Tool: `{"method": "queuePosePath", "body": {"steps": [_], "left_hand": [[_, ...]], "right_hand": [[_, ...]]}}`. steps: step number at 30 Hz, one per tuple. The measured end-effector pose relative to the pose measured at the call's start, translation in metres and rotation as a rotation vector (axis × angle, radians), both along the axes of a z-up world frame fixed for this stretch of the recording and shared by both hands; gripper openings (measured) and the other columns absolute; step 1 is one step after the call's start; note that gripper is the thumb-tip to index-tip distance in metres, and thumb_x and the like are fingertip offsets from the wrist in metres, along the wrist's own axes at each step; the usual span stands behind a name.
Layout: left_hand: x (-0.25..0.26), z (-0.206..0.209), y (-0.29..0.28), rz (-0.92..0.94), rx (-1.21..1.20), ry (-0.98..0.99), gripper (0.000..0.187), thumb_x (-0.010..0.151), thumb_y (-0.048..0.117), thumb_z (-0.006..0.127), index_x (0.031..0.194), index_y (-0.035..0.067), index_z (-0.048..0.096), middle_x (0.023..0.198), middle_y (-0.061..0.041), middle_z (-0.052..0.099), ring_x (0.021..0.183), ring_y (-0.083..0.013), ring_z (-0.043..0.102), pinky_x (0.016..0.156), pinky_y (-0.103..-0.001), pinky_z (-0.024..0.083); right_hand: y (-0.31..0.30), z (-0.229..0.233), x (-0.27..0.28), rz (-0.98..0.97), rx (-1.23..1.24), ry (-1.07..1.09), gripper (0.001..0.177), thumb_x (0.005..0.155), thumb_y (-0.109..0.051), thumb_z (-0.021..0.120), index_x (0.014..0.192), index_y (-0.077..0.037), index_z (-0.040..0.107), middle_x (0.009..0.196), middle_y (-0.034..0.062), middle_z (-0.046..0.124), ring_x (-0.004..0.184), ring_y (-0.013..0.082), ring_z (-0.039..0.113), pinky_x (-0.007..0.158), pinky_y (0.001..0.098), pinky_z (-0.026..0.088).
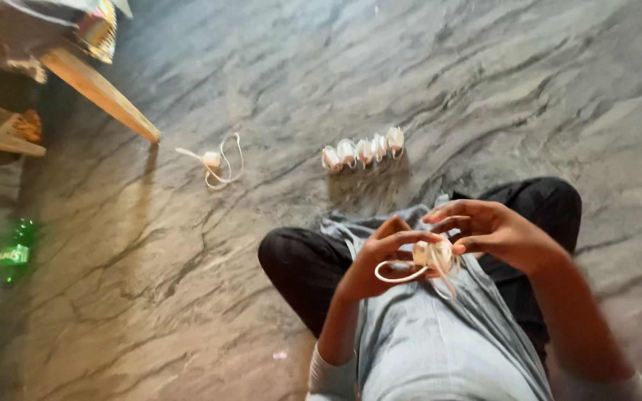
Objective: The person winds a long white cable around several white power adapters one by one while sitting on the floor.
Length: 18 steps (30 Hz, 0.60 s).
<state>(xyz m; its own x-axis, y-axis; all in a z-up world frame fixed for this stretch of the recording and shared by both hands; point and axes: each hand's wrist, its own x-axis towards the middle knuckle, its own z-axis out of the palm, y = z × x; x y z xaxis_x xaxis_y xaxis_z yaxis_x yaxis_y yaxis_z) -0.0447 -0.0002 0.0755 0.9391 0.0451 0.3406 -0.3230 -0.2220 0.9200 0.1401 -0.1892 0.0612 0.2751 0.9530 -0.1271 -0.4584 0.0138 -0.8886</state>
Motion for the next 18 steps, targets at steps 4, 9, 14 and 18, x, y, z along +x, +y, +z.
{"method": "queuePosePath", "body": {"steps": [4,9,14,18], "left_hand": [[-0.005,0.006,0.006,-0.142,0.16,-0.009,0.06,0.084,0.009,0.088,0.138,0.023,0.067,0.104,-0.002,0.053,0.092,-0.0133,0.059,0.083,-0.029,0.059],[0.001,-0.009,0.008,-0.061,0.229,0.019,0.061,0.085,0.014,0.088,0.14,0.026,0.066,0.1,-0.001,0.056,0.089,-0.0148,0.058,0.078,-0.033,0.054],[0.007,-0.016,0.004,-0.028,0.177,0.018,0.063,0.083,0.015,0.089,0.14,0.027,0.065,0.103,-0.002,0.054,0.091,-0.0156,0.057,0.079,-0.033,0.055],[0.008,-0.016,0.006,-0.051,0.197,0.045,0.066,0.085,0.012,0.086,0.144,0.028,0.064,0.106,-0.002,0.054,0.095,-0.0163,0.057,0.082,-0.033,0.057]], "right_hand": [[-0.009,-0.027,0.008,0.258,0.008,-0.12,0.04,0.08,-0.008,0.082,0.117,0.007,0.074,0.107,0.0129,0.078,0.098,0.0173,0.072,0.088,0.0331,0.058],[-0.02,-0.055,0.009,0.162,-0.112,-0.122,0.03,0.086,-0.007,0.08,0.109,0.011,0.076,0.106,0.0121,0.076,0.096,0.0176,0.07,0.083,0.0326,0.057],[-0.014,-0.054,0.004,0.143,-0.057,-0.049,0.035,0.089,-0.01,0.075,0.119,0.006,0.068,0.109,0.0083,0.071,0.1,0.0139,0.068,0.088,0.0312,0.057],[-0.012,-0.055,0.001,0.131,-0.071,-0.006,0.033,0.09,-0.013,0.072,0.118,0.003,0.066,0.103,0.0082,0.072,0.093,0.0143,0.071,0.083,0.0317,0.06]]}}
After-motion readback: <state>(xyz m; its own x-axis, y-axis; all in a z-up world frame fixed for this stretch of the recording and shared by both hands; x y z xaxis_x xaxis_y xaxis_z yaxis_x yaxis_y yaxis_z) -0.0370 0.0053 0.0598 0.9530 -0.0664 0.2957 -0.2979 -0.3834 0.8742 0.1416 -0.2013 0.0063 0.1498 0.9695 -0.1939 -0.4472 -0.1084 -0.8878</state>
